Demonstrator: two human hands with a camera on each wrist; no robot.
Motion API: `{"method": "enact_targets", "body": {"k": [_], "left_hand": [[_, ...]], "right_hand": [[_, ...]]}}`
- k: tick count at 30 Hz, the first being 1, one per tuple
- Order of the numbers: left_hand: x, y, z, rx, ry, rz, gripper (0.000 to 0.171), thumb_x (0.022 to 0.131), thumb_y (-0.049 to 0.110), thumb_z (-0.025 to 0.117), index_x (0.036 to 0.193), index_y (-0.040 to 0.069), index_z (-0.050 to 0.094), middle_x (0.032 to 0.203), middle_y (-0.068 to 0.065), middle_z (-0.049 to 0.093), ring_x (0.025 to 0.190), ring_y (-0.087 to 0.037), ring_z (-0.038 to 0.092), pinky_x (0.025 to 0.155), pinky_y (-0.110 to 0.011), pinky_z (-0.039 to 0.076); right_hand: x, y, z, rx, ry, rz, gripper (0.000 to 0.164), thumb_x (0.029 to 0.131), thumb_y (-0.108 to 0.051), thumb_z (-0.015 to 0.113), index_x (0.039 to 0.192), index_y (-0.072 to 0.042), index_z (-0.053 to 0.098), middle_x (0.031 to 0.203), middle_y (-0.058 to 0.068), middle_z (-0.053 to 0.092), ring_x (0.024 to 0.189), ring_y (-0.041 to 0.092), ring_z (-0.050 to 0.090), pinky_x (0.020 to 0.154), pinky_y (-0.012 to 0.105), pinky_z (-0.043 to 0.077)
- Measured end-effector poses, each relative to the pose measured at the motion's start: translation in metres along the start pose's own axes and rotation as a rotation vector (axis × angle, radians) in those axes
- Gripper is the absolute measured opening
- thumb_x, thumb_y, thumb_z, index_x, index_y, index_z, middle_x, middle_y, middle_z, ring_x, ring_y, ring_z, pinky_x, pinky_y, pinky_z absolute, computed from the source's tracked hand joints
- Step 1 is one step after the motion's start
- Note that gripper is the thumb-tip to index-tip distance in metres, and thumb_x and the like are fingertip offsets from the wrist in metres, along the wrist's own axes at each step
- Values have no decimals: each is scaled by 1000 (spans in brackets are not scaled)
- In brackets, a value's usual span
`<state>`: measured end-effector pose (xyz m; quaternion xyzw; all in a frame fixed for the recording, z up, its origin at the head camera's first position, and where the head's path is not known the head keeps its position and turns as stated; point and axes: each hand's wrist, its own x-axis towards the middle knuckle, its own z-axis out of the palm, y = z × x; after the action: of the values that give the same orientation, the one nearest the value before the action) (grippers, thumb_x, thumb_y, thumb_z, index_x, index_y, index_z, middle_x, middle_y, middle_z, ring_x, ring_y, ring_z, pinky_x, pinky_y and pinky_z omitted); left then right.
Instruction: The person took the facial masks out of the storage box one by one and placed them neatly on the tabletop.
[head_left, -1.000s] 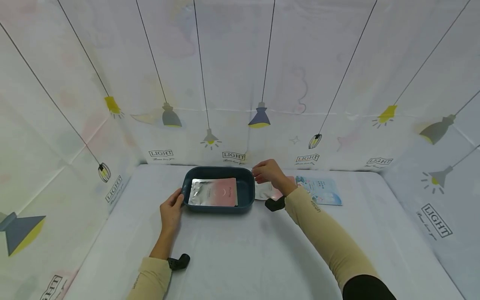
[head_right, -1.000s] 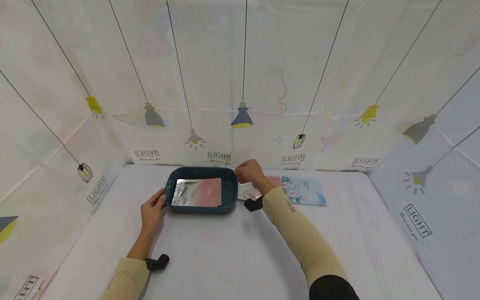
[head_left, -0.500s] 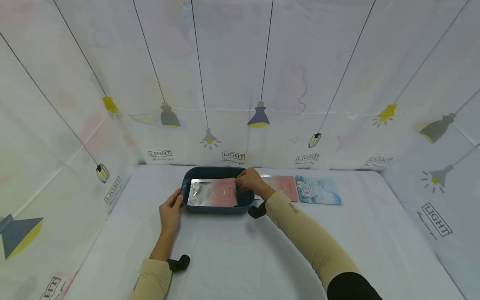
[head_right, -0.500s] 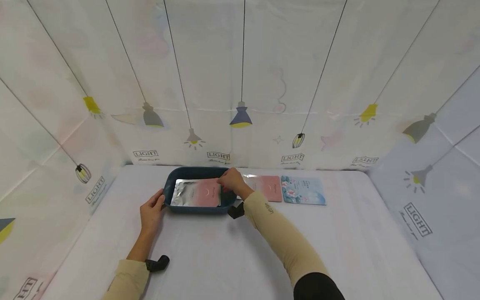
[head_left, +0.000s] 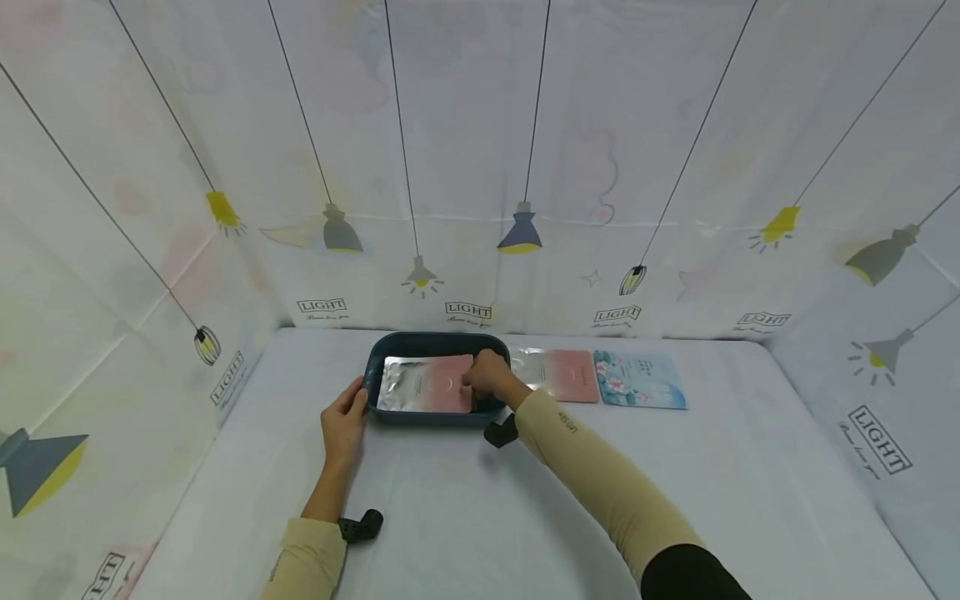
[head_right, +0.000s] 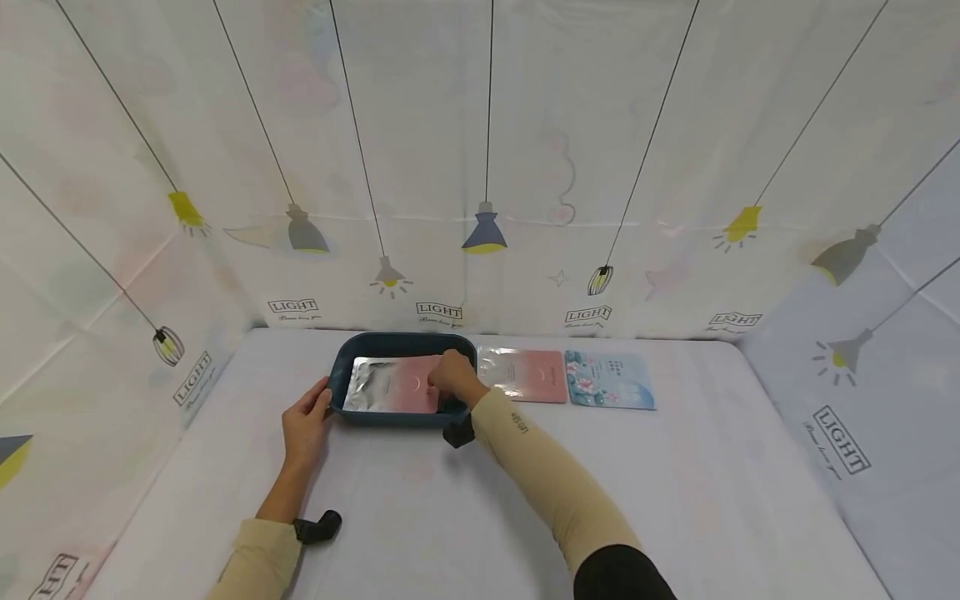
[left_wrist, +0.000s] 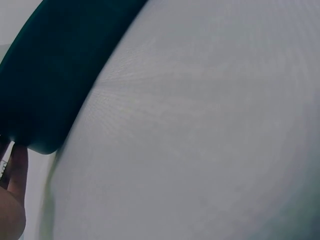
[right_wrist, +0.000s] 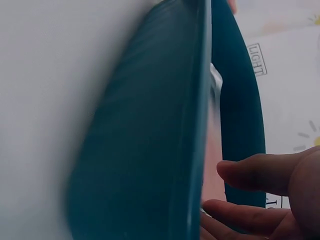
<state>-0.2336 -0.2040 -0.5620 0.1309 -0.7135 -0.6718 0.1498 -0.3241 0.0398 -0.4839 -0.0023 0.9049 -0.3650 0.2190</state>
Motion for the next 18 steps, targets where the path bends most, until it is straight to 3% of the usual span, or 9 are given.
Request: {"method": "enact_targets", "body": {"k": [6, 12, 18], "left_hand": [[0, 1, 0, 1, 12, 12, 41, 101, 23, 54, 137, 3, 54, 141, -14, 55, 125, -26, 57, 83, -3, 49], [0, 1, 1, -16, 8, -1, 41, 101, 22, 54, 137, 2, 54, 141, -15, 55, 125, -26, 57, 83, -3, 49], [0, -1, 1, -29, 8, -2, 41, 101, 21, 54, 137, 2, 54, 140, -16, 56, 125, -27, 57, 85, -7, 51]], "right_hand": [[0, 0, 3, 39, 27, 4, 11, 86, -9, 68, 87, 1, 73, 79, 11, 70, 59, 17, 61, 59, 29, 58], [1, 1, 9, 18, 74, 4, 12, 86, -9, 68, 80, 1, 71, 63, 6, 61, 55, 16, 57, 50, 25, 48], [1, 2, 12, 180, 133, 39, 19, 82, -1, 65, 63, -3, 64, 57, 4, 57, 52, 16, 55, 47, 24, 46]]}}
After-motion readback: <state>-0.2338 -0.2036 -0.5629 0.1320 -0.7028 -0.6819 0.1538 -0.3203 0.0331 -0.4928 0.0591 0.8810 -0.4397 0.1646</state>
